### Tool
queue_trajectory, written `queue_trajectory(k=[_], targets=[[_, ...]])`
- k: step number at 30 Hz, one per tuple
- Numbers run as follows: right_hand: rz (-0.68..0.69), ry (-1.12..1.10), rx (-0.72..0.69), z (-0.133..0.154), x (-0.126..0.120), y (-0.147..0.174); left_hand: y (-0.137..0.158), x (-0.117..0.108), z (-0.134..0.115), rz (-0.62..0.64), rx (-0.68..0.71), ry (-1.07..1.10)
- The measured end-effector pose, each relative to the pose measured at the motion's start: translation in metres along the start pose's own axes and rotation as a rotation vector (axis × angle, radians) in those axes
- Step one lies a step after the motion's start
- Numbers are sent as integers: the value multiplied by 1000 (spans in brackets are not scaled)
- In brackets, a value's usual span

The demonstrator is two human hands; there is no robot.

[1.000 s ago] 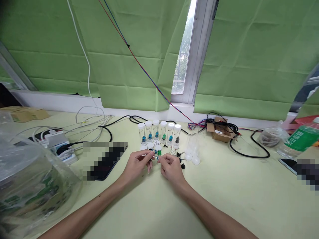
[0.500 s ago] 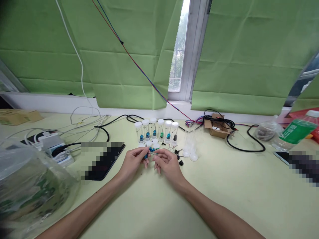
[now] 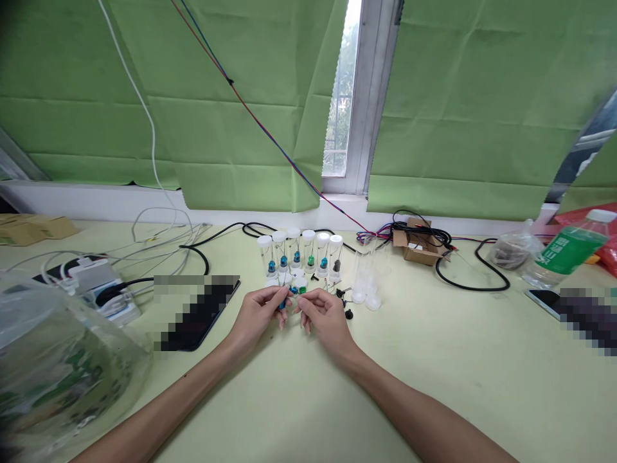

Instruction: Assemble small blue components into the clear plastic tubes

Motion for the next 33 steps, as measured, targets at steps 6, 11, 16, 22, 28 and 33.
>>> queue_trajectory(k=[6,11,16,22,28,33], targets=[[-14,12,14,1,-1,1,1,4,0,52,26,-83],[-25,-33,76,-6,-2,0,3,9,-5,93,58,-120],[-13,-137,137,-12,-1,0,5,12,-9,104,76,-122],[-22,-196,188,-16,1,1,5,12,-10,104,76,-127],[-12,-130,93,-9,0,0,2,8,-5,74,53,-78],[-20,-36,-34,5,-3,-1,1,4,-2,34,5,20]])
Point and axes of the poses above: each hand's wrist, its own y-axis away from the middle knuckle, its own x-axis out of the palm, z = x × y, the point moved 9 cm from there along -y, towards the middle knuckle, and after that the axes turned 4 degrees about y, right-handed, at the moved point
